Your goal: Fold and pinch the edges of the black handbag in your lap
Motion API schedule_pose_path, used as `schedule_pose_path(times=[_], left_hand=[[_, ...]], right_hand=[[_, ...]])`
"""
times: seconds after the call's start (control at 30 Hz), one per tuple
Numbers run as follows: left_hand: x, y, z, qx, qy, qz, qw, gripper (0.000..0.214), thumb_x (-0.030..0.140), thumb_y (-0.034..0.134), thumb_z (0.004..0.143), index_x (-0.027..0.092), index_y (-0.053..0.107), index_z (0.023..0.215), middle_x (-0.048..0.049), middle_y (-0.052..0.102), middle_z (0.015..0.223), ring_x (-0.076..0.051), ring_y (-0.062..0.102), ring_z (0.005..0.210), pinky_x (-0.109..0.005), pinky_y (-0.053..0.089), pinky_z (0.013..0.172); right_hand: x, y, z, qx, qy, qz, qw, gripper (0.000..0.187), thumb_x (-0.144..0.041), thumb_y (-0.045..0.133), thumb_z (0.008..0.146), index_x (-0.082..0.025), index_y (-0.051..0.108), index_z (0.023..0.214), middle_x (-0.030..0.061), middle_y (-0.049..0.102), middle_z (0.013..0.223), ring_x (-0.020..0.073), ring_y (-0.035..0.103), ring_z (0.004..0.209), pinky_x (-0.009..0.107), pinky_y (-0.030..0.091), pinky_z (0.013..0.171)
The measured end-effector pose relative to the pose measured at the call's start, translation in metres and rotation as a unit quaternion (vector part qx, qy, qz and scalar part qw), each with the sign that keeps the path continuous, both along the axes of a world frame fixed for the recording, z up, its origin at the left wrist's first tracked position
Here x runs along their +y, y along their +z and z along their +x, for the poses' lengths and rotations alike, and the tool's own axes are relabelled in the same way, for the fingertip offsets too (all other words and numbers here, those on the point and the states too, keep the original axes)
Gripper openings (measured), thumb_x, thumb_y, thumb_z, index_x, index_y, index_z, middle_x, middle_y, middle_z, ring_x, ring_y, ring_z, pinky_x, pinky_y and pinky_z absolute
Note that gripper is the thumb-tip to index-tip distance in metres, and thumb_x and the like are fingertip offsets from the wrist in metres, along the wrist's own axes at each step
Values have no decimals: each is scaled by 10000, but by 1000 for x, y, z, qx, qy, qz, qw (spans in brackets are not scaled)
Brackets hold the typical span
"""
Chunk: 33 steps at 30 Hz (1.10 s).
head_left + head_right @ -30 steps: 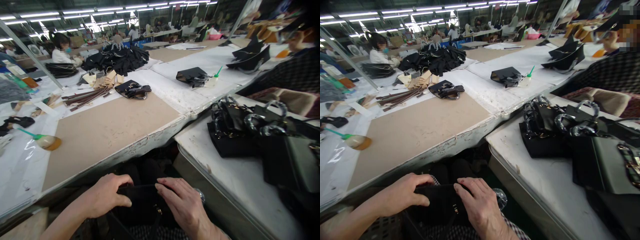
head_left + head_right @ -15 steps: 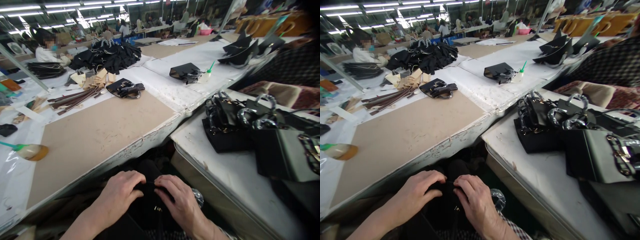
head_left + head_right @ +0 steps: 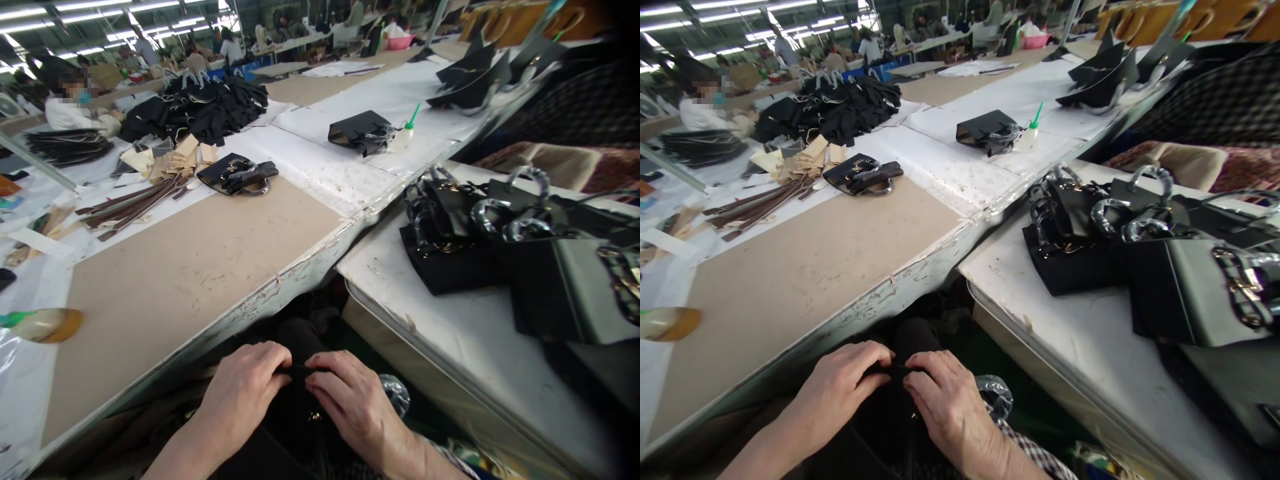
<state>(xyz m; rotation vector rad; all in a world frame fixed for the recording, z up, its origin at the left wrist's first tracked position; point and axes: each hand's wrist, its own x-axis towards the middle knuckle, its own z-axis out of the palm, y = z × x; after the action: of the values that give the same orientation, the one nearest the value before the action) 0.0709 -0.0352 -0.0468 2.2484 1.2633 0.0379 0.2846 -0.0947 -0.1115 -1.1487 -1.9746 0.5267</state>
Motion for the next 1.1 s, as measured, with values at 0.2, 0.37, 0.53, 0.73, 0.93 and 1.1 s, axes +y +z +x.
schedule_pose_path(times=[0.2,0.37,0.53,0.73,0.93,1.1], left_hand=[[1,0,5,6,-12,15,1000,174,104,691,915,242,585,910,58,698,937,-177,651,864,-291,472,799],[-1,0,4,2,-33,43,999,168,85,692,898,232,609,899,40,694,869,-183,663,810,-293,496,751],[-5,-7,0,-68,-65,110,989,160,77,642,908,221,607,846,5,720,873,-174,694,803,-272,548,794],[-4,-11,-7,-96,-92,135,982,155,79,599,925,216,592,853,-12,726,860,-180,714,801,-284,572,794],[-5,-11,-10,-83,-97,82,988,163,81,624,929,221,560,876,0,720,898,-187,711,837,-304,562,811],[-6,-3,-8,-100,-66,4,993,255,28,633,917,245,522,991,23,713,1101,-157,716,923,-268,562,858]], right_hand=[[-5,-1,7,19,28,-22,999,165,-87,544,984,-188,604,1100,103,683,1178,214,665,1071,349,591,916],[-5,2,4,44,5,-62,997,178,-106,549,992,-197,571,1144,91,680,1169,189,670,1084,306,588,943],[-3,4,1,27,-19,-53,998,191,-104,540,994,-210,605,1138,72,692,1112,192,687,1008,313,608,885],[-1,8,1,-13,-26,-2,1000,127,-113,549,993,-198,634,1034,68,708,1026,189,699,873,306,612,759],[-1,7,3,-19,-8,13,1000,112,-117,558,994,-179,645,1028,77,715,1017,190,696,858,300,608,738],[-5,3,7,-29,3,29,999,133,-95,586,975,-180,659,1048,78,719,1070,192,699,888,302,605,743]])
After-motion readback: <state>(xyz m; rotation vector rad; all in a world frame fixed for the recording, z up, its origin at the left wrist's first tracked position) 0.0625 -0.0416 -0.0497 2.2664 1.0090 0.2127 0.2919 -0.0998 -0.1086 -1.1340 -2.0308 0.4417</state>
